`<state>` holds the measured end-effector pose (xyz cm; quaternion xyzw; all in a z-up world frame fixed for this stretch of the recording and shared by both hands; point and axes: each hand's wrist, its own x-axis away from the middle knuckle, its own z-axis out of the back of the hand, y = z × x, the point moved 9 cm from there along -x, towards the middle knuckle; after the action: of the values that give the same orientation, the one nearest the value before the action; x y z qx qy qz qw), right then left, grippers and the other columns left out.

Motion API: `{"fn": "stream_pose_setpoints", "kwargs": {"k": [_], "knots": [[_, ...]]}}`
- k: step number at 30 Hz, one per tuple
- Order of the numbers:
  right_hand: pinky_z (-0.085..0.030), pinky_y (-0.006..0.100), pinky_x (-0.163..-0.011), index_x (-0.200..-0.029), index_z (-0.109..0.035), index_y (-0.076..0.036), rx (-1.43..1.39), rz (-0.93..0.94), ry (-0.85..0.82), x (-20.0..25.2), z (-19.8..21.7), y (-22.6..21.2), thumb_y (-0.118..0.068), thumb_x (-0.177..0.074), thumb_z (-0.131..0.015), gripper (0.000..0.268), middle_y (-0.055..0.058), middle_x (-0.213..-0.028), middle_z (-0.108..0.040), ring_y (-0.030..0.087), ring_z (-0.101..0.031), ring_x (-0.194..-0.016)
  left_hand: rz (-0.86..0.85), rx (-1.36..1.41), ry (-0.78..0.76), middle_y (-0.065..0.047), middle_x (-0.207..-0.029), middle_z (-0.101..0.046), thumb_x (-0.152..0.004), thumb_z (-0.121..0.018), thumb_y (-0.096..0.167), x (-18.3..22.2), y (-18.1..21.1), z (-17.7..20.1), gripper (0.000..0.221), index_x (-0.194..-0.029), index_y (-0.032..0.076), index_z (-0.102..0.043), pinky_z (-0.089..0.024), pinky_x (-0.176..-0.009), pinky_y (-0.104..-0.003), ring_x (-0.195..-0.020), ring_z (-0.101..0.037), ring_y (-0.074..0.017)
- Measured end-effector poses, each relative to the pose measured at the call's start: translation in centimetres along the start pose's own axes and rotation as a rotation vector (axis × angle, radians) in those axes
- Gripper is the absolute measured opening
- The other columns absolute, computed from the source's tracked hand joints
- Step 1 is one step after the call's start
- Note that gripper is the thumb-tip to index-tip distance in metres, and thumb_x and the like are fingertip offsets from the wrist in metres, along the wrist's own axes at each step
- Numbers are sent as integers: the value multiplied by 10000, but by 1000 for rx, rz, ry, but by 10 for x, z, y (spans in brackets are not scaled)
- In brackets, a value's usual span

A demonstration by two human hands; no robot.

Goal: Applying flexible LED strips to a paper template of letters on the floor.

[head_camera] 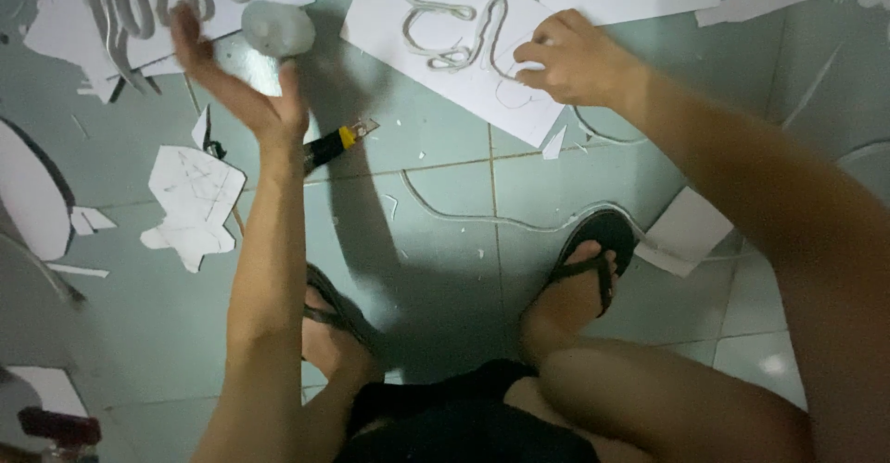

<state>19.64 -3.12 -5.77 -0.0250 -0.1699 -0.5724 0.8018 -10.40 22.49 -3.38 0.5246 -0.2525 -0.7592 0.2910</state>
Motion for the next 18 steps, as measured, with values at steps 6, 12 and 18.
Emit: {"fn": "stream_pose_setpoints", "kwargs": {"k": [6, 12, 18], "knots": [[-404, 372, -1118, -1075, -728, -303, 34, 47, 343, 12, 39, -2, -252, -890, -642, 210, -133, -1263, -651, 150, -570, -1147, -282, 186, -669, -126, -1118, -696, -812, -719, -62, -35, 189, -111, 385, -1183, 29, -673, -488, -945, -431, -1021, -633, -338], [-439, 351, -1085, -1186, -728, -246, 72, 82, 351, 11, 32, -8, -230, -894, -636, 306, -53, -1180, -644, 170, -584, -1086, -128, -246, -858, -71, -1032, -619, -729, -781, 178, 29, 138, -238, 358, -1062, 173, -650, -531, -731, -462, -866, -613, -326], [-435, 360, -1055, -1106, -763, -248, 29, 20, 445, 18, 47, -6, -228, -878, -667, 248, -29, -1152, -635, 183, -545, -1025, -100, -584, -619, -84, -1048, -612, -750, -826, 345, 34, 108, -253, 462, -1088, 145, -583, -513, -752, -489, -896, -601, -329]]}}
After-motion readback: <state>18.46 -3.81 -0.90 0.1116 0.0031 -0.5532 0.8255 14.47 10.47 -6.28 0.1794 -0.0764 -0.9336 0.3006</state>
